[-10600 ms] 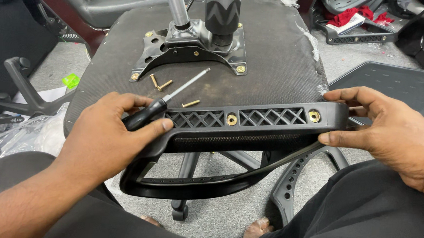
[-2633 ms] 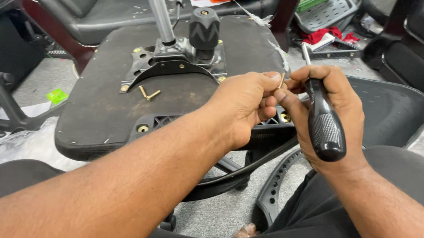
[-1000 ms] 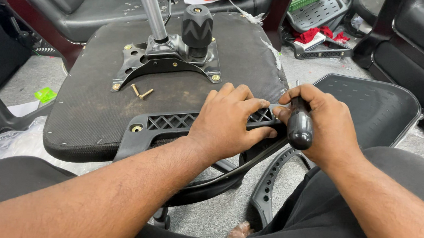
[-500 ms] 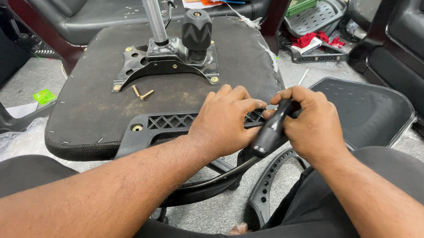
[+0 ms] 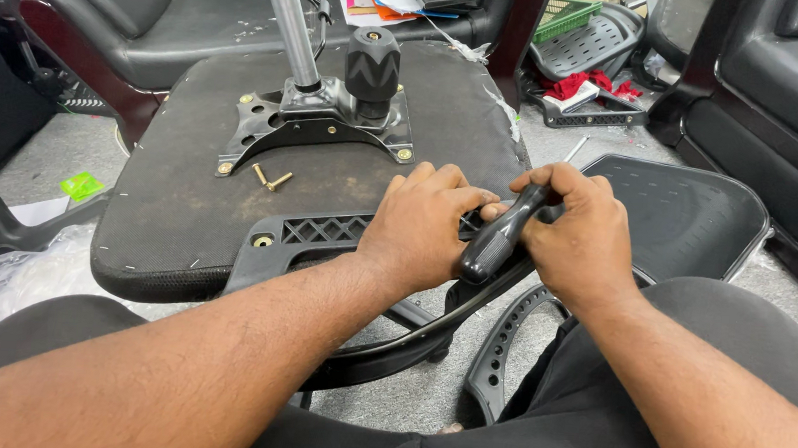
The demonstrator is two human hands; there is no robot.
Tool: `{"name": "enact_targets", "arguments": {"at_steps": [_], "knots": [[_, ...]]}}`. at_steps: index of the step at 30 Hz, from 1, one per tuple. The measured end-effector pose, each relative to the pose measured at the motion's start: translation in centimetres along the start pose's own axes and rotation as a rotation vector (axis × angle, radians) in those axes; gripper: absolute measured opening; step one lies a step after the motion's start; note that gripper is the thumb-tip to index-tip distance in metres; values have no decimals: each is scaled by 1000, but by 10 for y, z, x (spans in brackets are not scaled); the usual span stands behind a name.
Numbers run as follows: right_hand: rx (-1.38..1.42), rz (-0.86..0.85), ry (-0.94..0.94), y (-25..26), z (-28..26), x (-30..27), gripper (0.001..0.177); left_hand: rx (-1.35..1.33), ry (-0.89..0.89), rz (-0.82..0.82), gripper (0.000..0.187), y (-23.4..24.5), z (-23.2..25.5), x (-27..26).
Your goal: The person uses a screwdriver to fasten screws into a black plastic chair armrest, securing it to the chair base. They tighten multiple screws in sequence and then flip the chair to inspect the underside.
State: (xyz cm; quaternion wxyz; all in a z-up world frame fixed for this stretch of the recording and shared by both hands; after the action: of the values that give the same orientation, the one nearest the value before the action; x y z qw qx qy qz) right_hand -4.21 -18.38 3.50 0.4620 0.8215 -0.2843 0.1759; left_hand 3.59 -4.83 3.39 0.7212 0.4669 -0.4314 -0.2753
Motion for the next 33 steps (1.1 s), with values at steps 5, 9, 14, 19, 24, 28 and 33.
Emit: {"name": "enact_targets", "arguments": {"at_steps": [5,9,14,19,24,28,33], "knots": [[556,-143,-190,-10,16,-7,28,-17,-15,28,47,1,-1,-2],[520,-143,-112,-11,11,-3,17,-21,3,26,44,2,-1,-1],[180,-72,-195,-9,16,-1,26,-26,40,-14,41,2,-3,1],[691,16,-137,-2,26,-4,20,-29,20,-33,55,4,0,2],[684,195,-546,13,65,-11,55,12,-30,4,54,4,9,3],[671,283,-362,31,70,-3,58,-30,-75,117,61,0,21,10],[924,255,-78,42,62,14,47,-201,58,-24,35,-15,8,20]]}}
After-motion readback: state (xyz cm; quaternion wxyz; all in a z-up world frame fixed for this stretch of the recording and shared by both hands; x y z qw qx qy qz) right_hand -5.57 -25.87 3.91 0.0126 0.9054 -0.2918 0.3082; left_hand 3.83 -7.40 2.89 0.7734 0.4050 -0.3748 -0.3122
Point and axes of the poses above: each hand's wrist, its own x-axis towards the middle knuckle, its own y-axis out of the back of the hand, z = x × y, the point moved 7 cm from there along x, towards the middle knuckle, and after that the axes turned 9 degrees about -z, right-handed, at the moved point
